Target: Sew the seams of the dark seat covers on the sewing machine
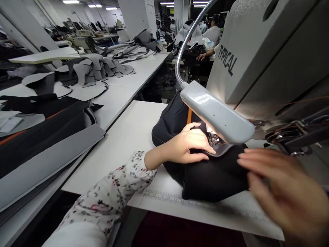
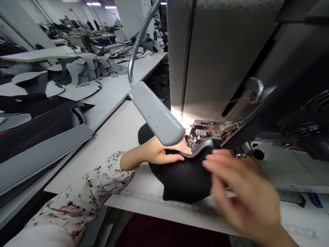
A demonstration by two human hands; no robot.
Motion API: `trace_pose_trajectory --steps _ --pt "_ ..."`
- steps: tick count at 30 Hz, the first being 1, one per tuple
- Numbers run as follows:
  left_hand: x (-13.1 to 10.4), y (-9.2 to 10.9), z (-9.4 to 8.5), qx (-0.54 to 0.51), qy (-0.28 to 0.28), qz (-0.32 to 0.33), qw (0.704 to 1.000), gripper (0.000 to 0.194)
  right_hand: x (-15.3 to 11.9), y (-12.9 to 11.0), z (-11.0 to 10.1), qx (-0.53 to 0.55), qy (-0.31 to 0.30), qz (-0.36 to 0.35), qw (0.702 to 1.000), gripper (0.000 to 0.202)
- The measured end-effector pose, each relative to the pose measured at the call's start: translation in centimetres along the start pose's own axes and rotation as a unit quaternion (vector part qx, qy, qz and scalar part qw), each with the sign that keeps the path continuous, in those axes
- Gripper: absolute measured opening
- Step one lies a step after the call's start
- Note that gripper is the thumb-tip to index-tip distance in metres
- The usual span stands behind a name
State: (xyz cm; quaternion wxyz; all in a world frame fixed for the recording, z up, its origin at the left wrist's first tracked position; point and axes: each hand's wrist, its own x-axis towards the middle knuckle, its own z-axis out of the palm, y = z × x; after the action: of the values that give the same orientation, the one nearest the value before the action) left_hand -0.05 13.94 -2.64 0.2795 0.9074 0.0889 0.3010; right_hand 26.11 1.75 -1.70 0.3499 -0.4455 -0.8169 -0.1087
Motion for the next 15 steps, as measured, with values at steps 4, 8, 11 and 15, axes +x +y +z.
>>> trace_pose_trajectory --steps 4,8,11,15 --pt "-0.1 -0.6 -0.1 -0.041 -0.010 0.003 0.999 0.017 2.6 -4.1 -0.2 -0.122 -0.060 -0.063 0.989 0.033" --pt "-0.4 -0.3 0.3 -0.027 -0.005 -0.004 1.000 0.017 3.0 -4.4 0.6 -0.192 -0.104 -0.072 0.973 0.033" --pt "-0.7 0.4 1.4 -0.002 0.037 -0.032 0.999 0.016 2.0 -3.8 0.9 -0.183 -0.101 -0.070 0.975 0.036" --pt "-1.2 1.4 2.7 0.023 0.071 -0.064 0.995 0.020 1.2 -3.1 1.2 -0.171 -0.087 -0.053 0.980 0.036"
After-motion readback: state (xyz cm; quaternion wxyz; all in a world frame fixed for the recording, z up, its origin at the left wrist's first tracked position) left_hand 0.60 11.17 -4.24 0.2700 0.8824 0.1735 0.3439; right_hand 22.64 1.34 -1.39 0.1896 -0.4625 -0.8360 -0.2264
